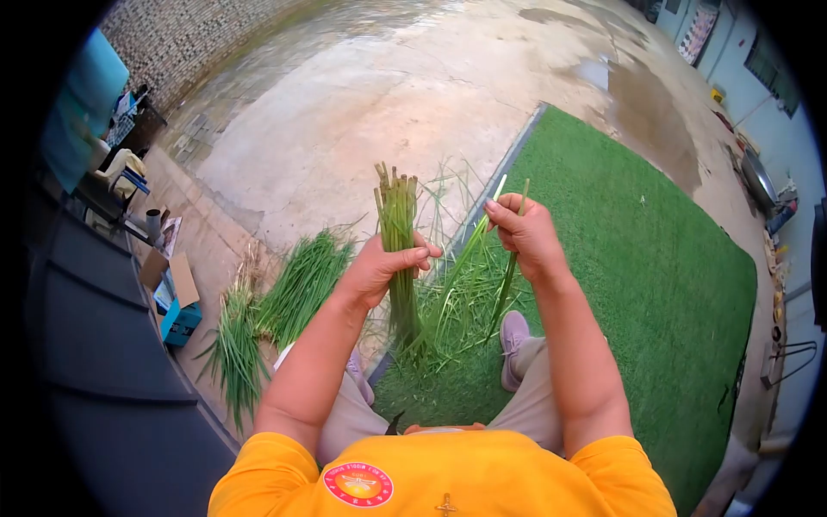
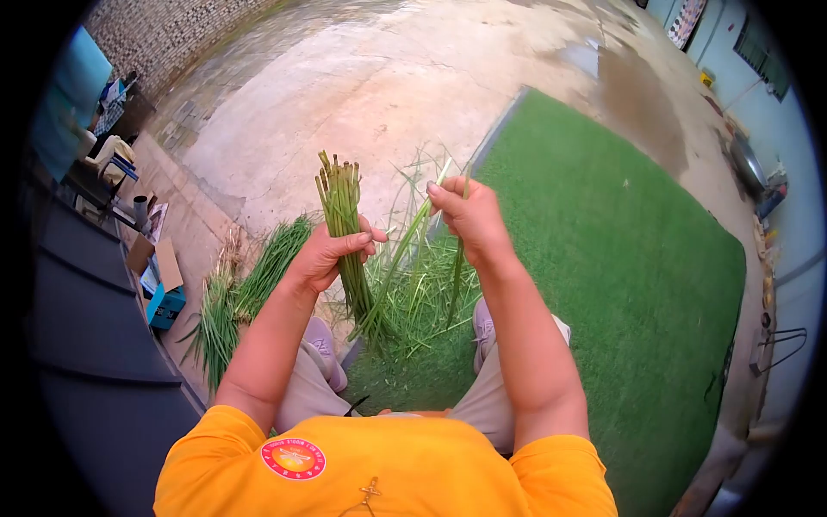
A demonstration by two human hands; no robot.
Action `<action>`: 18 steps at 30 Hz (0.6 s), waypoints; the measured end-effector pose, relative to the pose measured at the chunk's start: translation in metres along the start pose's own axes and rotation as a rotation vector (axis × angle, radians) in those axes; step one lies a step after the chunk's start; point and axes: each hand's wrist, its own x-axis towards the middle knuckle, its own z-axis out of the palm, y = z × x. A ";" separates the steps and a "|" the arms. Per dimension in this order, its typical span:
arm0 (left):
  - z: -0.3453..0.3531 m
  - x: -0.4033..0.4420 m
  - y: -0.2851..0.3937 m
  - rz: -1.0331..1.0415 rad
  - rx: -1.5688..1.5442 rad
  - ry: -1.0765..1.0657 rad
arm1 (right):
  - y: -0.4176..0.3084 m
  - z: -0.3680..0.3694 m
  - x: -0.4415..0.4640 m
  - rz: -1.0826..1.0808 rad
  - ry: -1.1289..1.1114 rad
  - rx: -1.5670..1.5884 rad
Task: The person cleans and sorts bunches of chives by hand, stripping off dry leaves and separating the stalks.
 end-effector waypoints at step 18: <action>-0.004 0.001 -0.005 -0.102 -0.148 0.002 | 0.021 0.023 0.004 0.179 -0.361 -0.115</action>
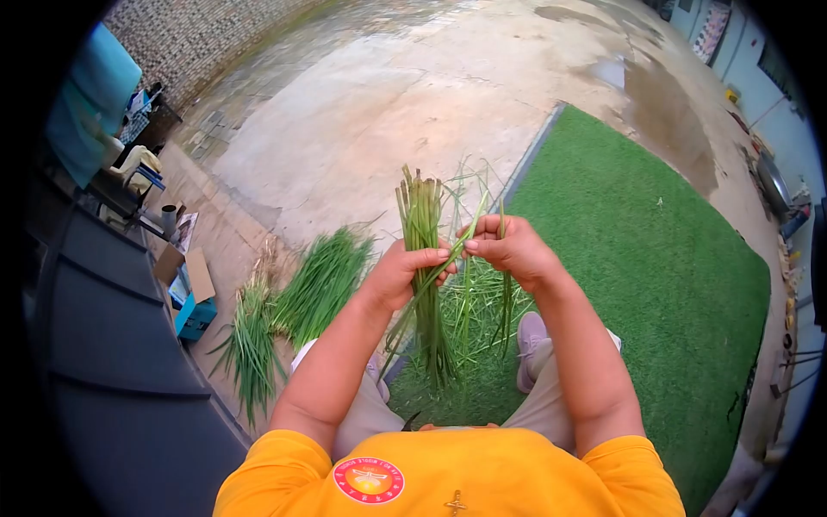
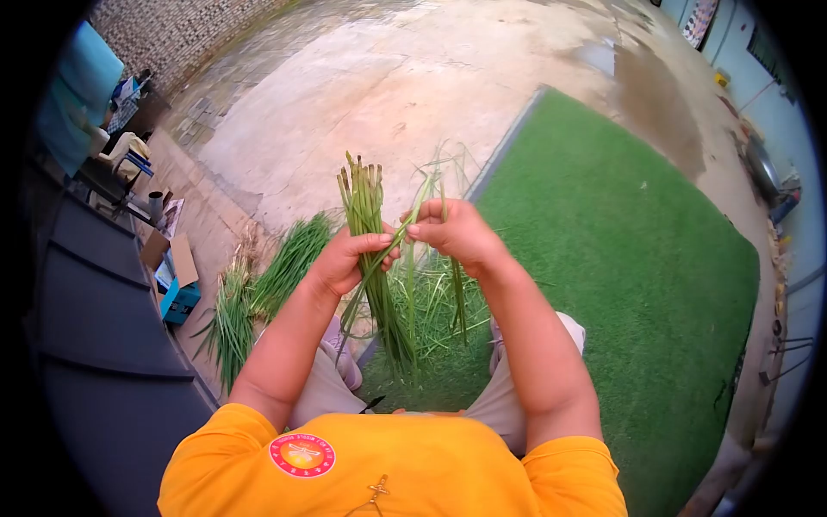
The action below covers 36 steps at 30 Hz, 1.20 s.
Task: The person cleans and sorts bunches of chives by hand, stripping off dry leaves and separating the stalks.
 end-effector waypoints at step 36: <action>-0.012 -0.014 0.006 -0.018 0.256 0.012 | 0.010 0.017 0.010 -0.003 -0.118 -0.441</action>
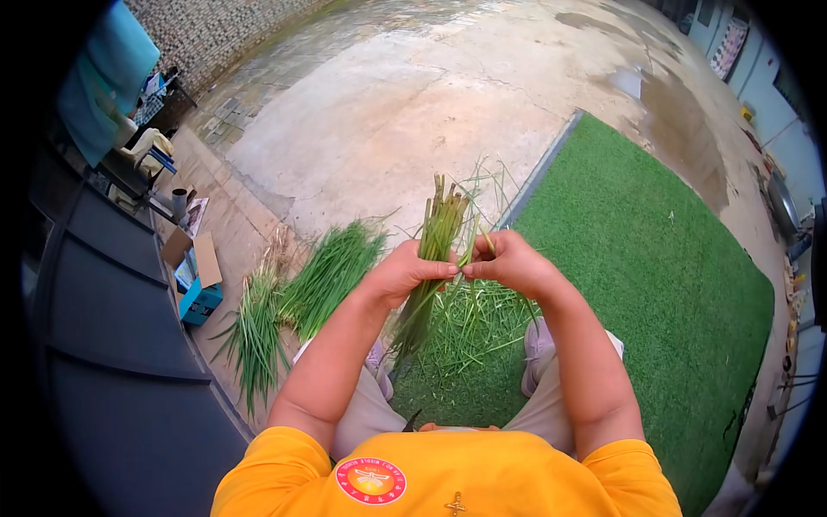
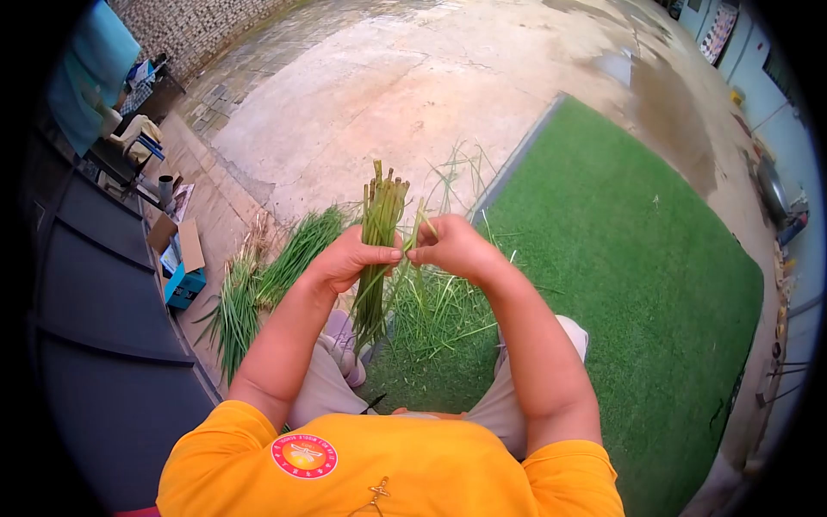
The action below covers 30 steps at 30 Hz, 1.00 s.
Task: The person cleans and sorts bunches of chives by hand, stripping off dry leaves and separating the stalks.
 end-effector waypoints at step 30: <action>-0.005 0.002 -0.010 -0.086 -0.353 -0.132 | -0.008 0.012 -0.004 -0.204 0.020 0.430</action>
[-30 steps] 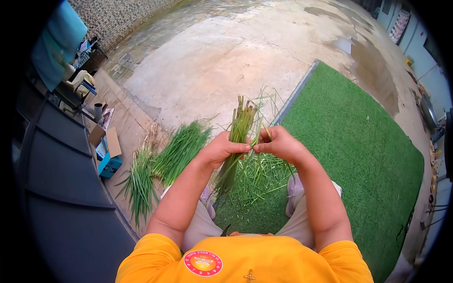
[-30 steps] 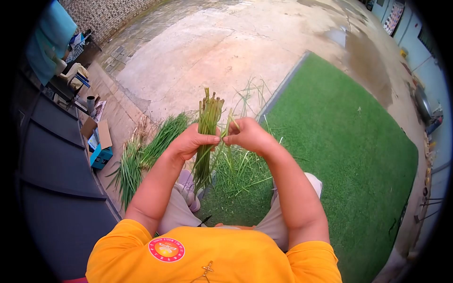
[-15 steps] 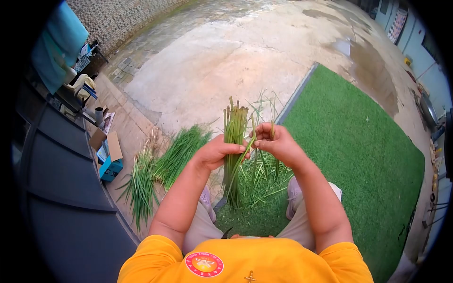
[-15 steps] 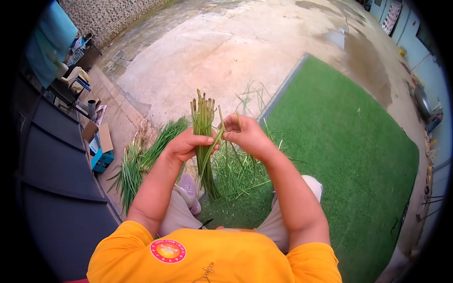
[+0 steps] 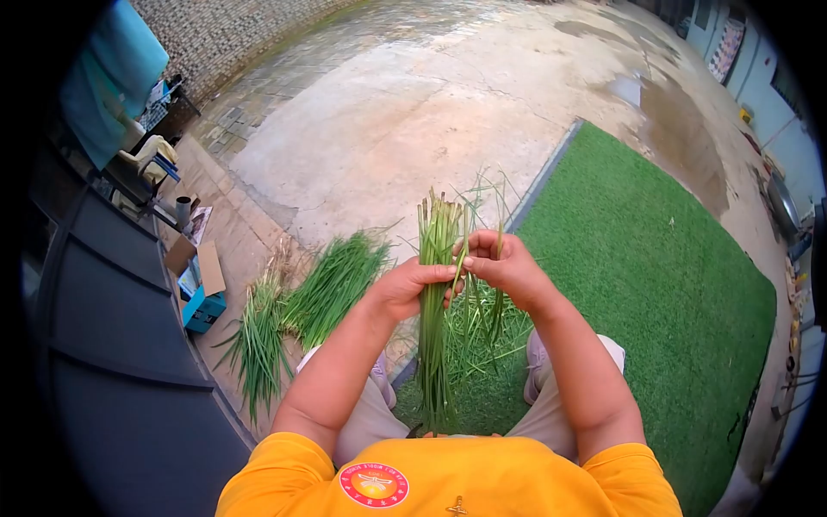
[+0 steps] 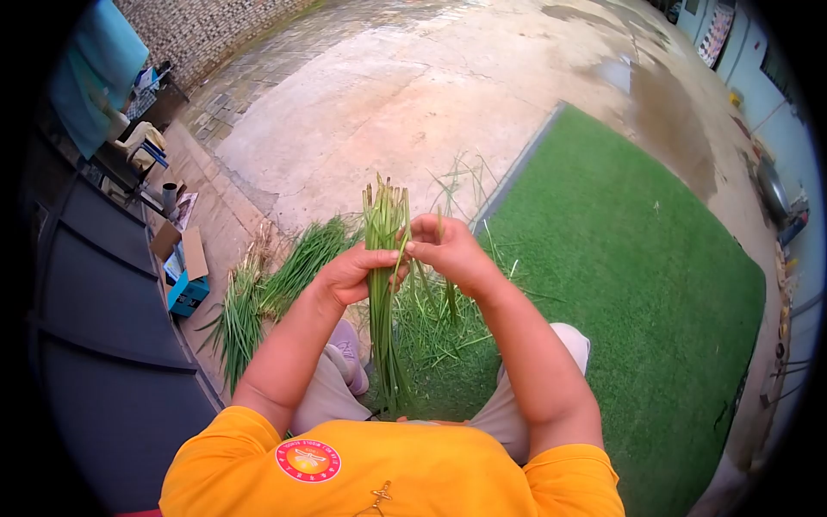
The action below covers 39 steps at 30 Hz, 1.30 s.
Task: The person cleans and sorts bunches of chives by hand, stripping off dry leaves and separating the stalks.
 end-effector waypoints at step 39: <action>0.001 -0.028 0.027 0.096 0.280 0.147 | 0.027 -0.010 0.003 -0.019 0.231 -0.875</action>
